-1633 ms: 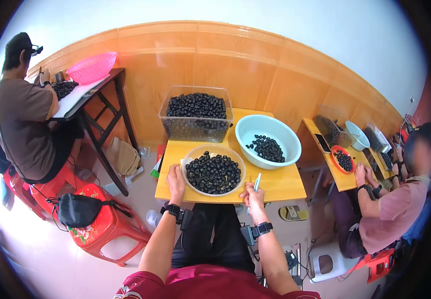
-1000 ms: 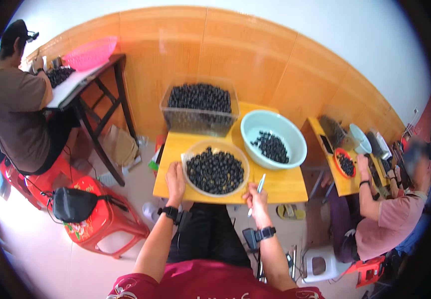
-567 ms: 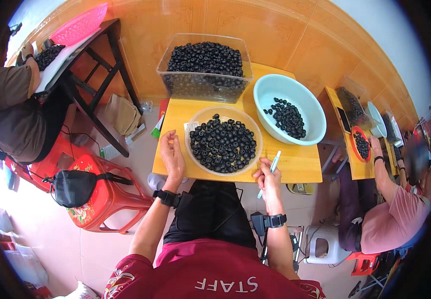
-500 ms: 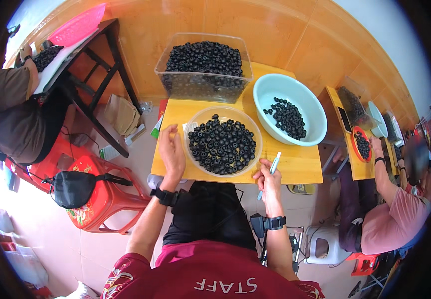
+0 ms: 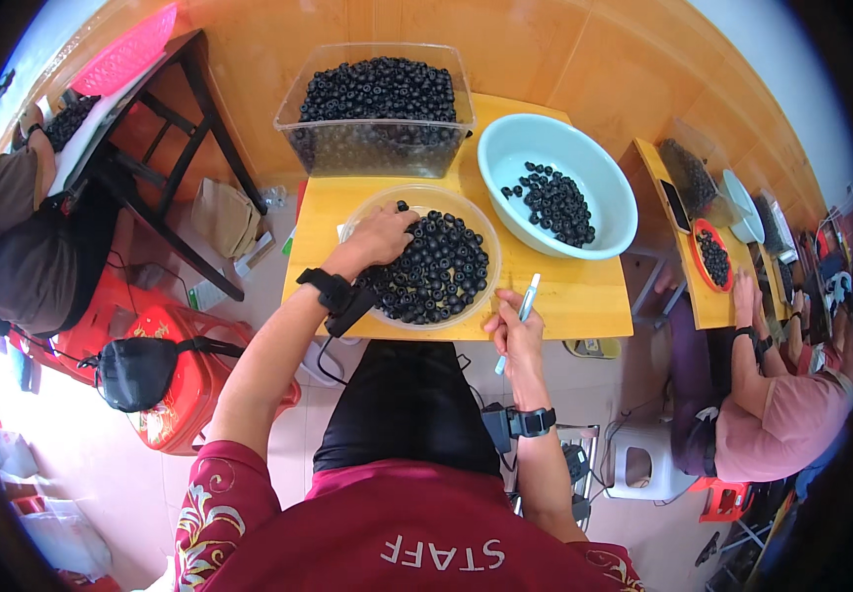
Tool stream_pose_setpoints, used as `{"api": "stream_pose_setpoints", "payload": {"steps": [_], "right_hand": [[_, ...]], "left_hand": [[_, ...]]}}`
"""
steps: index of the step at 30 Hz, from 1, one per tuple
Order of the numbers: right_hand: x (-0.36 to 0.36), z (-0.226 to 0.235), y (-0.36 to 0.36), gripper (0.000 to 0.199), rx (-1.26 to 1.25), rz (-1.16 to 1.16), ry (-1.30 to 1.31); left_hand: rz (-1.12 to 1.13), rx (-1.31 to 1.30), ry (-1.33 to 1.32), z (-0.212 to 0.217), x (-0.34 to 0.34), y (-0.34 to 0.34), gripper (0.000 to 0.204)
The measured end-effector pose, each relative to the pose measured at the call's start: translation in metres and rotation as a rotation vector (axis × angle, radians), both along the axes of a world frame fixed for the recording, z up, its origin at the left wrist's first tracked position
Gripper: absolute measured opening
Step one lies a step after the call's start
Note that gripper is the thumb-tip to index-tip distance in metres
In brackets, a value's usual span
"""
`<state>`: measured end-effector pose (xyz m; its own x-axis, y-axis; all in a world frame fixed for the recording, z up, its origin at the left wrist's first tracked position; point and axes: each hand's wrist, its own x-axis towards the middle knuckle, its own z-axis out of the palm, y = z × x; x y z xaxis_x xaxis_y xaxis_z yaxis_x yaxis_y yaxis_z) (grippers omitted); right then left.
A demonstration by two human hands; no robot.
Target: Inspecting and cleaning small black plastic/rubber rings using a hand-held tool in a manufacturing environment.
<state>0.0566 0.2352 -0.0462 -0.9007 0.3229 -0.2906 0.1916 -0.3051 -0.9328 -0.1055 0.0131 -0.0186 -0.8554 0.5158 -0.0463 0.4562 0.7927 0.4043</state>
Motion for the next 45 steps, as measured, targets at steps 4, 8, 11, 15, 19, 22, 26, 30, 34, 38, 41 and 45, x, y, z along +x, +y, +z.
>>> {"api": "stream_pose_setpoints", "payload": {"steps": [4,8,11,15,19,22,26,30,34,38,41,45], "right_hand": [[-0.001,0.002,-0.001,0.027,0.026,-0.010,-0.009],[-0.001,0.004,-0.002,0.029,0.024,-0.018,0.008],[-0.001,0.005,-0.002,0.030,0.049,-0.006,0.002],[0.000,0.006,-0.002,0.031,0.007,-0.019,0.001],[0.000,0.010,-0.002,0.033,-0.025,-0.022,-0.031],[0.001,0.012,-0.002,0.034,-0.015,-0.008,-0.025],[0.001,0.010,-0.002,0.034,0.004,-0.021,-0.017],[0.000,0.007,-0.003,0.032,0.009,-0.033,-0.015],[0.001,0.014,-0.004,0.035,0.000,-0.014,-0.030],[0.010,0.023,-0.016,0.057,0.058,0.121,0.006],[0.011,0.025,-0.025,0.055,0.042,0.078,0.029],[0.005,0.023,-0.035,0.053,-0.019,-0.023,0.051]], "left_hand": [[-0.034,0.105,-0.016,0.008,0.023,-0.013,0.043],[-0.153,0.258,-0.007,0.020,0.042,-0.021,0.036],[-0.172,0.355,-0.003,0.029,0.057,-0.027,0.033],[-0.055,0.485,0.058,0.032,0.083,-0.029,0.030],[0.021,0.543,0.024,0.023,0.105,-0.017,0.027],[0.084,0.523,0.037,0.014,0.106,-0.005,0.024],[0.123,0.407,0.068,0.005,0.102,0.010,0.022],[0.132,0.416,0.156,0.001,0.105,0.016,0.019],[0.137,0.447,0.225,0.004,0.106,0.016,0.021],[0.193,0.638,0.215,0.009,0.110,0.014,0.022],[0.209,0.845,0.130,0.015,0.114,0.013,0.025],[0.314,1.346,-0.440,0.024,0.129,0.005,0.020]]}}
